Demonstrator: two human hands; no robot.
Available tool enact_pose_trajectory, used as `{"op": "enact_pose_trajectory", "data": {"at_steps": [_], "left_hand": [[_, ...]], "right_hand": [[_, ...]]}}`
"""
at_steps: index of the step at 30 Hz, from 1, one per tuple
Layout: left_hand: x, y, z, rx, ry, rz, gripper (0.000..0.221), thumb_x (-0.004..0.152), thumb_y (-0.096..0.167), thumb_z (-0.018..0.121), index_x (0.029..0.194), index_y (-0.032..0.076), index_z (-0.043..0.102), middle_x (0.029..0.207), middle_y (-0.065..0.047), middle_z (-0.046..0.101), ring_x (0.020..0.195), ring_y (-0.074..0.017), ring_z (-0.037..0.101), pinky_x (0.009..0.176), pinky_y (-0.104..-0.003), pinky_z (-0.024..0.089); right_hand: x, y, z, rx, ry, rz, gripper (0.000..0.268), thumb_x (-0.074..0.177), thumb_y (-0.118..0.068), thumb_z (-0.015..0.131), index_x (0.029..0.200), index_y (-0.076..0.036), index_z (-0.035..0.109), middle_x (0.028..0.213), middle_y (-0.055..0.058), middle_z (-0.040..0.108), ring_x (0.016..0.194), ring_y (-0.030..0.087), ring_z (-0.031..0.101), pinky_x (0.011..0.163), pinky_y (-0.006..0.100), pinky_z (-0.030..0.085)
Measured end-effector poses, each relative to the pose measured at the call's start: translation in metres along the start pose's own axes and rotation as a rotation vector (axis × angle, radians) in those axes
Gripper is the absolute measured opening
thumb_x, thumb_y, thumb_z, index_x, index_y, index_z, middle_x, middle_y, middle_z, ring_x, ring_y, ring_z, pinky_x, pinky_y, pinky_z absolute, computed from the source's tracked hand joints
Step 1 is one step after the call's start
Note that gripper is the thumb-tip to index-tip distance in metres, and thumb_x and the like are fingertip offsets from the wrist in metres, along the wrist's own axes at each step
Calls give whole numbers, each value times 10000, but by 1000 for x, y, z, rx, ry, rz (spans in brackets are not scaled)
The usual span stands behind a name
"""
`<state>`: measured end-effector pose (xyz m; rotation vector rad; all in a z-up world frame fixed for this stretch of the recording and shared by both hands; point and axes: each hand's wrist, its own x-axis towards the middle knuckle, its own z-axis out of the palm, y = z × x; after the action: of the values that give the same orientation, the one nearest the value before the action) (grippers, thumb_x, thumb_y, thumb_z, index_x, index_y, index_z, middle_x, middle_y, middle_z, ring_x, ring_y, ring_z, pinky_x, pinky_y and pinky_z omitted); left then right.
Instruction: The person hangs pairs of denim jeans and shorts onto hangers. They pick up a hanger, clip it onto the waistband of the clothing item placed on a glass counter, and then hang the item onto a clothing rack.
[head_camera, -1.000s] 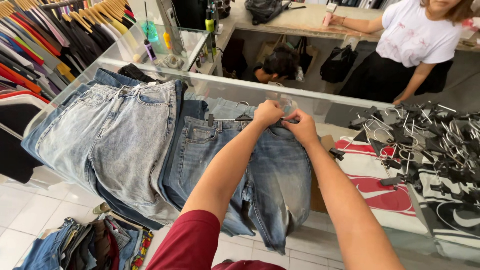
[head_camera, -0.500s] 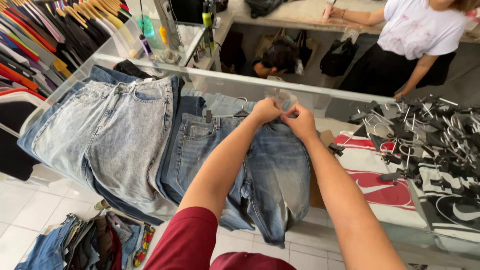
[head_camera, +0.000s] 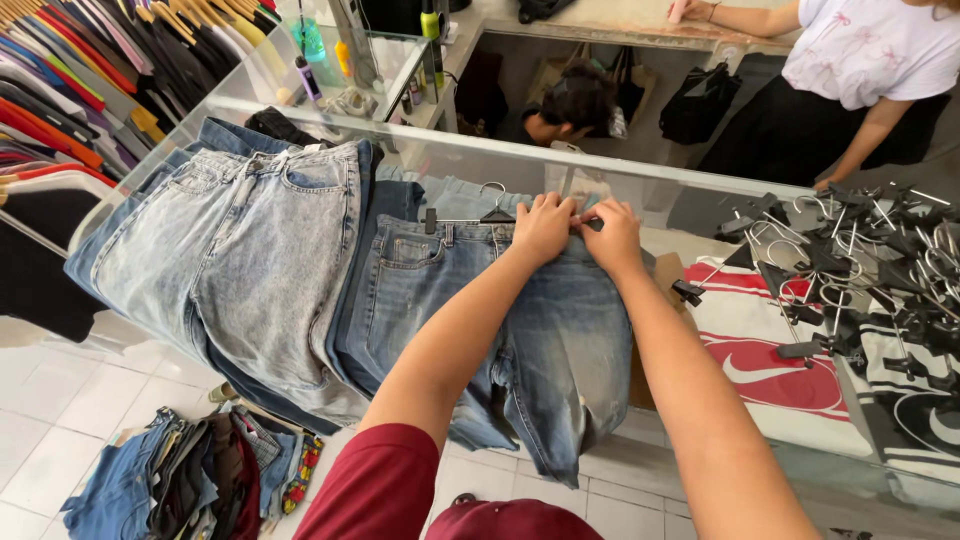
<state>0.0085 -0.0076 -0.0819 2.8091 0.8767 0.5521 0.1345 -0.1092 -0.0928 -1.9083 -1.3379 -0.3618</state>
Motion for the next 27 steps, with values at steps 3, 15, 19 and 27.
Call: {"op": "enact_pose_trajectory", "data": {"at_steps": [3, 15, 19, 27], "left_hand": [[-3, -10, 28, 81, 232, 51, 203, 1025, 392, 500, 1106, 237, 603, 1169, -22, 632, 1140, -247, 634, 934, -489, 472], [-26, 3, -33, -103, -200, -4, 589, 1106, 335, 333, 1645, 240, 115, 1653, -106, 401, 1541, -290, 372, 1229, -609, 232], [-27, 1, -29, -72, -228, -16, 635, 1047, 446, 430, 1599, 215, 218, 1620, -80, 454, 1551, -236, 353, 1254, -600, 184], [-14, -3, -16, -77, -200, 49, 914, 1003, 499, 552, 1679, 119, 69, 1752, -111, 120, 1618, -318, 127, 1282, -667, 51]], "right_hand": [[-2, 0, 0, -136, 16, -35, 148, 767, -317, 864, 812, -283, 727, 938, -116, 627, 1072, 192, 557, 936, 423, 463], [-2, -8, -7, -62, -26, -152, 232, 786, -292, 824, 975, -252, 696, 960, -39, 622, 1023, 278, 615, 854, 463, 541], [-3, 0, 8, -116, -64, -66, 210, 823, -349, 810, 971, -275, 682, 947, -52, 641, 1032, 270, 618, 859, 487, 546], [-3, -4, 8, -298, -87, -118, 198, 927, -386, 700, 957, -198, 642, 1024, 8, 605, 1073, 317, 566, 831, 530, 511]]}}
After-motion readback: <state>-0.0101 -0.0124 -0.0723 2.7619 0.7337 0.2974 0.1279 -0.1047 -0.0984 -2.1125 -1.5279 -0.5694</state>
